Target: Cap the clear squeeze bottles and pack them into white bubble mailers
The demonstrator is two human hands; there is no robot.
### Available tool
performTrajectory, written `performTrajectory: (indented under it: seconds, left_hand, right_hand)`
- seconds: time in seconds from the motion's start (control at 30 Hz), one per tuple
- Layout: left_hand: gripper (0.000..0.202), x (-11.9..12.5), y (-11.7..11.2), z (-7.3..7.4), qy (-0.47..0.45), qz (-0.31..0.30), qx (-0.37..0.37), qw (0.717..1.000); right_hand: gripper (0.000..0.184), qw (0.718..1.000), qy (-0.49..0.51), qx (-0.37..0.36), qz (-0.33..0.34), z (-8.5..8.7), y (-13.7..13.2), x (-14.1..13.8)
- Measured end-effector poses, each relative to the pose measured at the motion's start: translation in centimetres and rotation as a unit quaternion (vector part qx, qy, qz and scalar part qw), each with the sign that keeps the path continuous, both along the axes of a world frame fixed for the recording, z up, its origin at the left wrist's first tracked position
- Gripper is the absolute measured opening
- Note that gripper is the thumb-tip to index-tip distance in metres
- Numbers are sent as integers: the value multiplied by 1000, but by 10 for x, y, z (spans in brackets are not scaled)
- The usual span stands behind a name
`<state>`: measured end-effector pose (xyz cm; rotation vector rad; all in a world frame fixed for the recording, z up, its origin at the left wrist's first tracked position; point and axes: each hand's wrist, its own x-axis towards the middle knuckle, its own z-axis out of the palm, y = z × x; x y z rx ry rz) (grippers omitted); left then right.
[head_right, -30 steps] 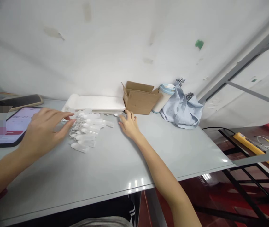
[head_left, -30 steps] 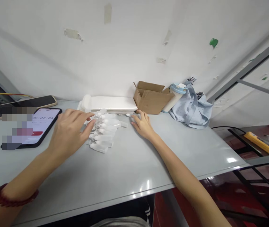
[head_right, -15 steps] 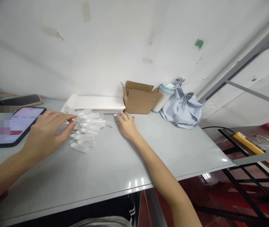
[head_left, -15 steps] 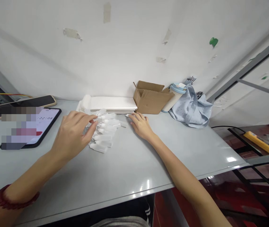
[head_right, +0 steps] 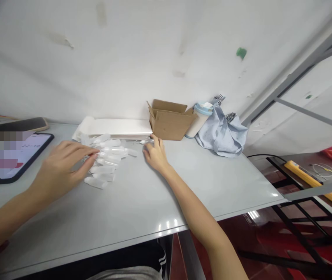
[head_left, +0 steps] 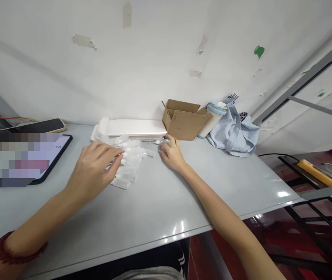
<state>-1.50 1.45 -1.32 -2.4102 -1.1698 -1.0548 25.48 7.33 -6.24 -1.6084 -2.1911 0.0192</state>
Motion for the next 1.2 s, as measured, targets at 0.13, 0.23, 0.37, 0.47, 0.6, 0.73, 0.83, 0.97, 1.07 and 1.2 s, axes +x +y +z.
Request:
performTrajectory:
  seconds: [0.13,0.23,0.37,0.47,0.6,0.73,0.83,0.97,1.07,1.2]
  left_hand:
    - [13,0,1,-2,-9,-13,8,1000]
    - [15,0,1,-4,-17,-9,-13,1000]
    - [16,-1,1,-5,-27,-13,-29,999]
    - [15,0,1,-5,-27,-18,-24,999]
    - [14,2,0,-5,-15,-24,-10,1000]
    - [15,3,-1,-5,-18,-25,-13,999]
    - [15,4,-1,-6,-26,-27,-25,999]
    - [16,5,-3,-6,-45,-32,-41,998]
    - [21,8,-5,-5,-66,-44,-74,994]
    - [27,11,-9,-5,-63,-90,-154,982]
  right_hand:
    - [33,999,-10,-39,9,2,0,1]
    - [34,998,-19,-57,17,5,-1,1]
    - [28,996,-73,-54,-1,12,-5,-2]
    - [25,995,-88,-37,-12,16,-7,-4]
    - [31,996,-77,-46,-14,16,-6,-5]
    - [28,996,-78,-50,-1,15,-4,-5]
    - [29,1000,9,-14,2,19,-8,-4]
    - [25,971,235,-7,43,34,-25,-7]
    - [22,922,373,-61,80,48,-42,-15]
    - [21,892,427,-109,99,57,-58,-27]
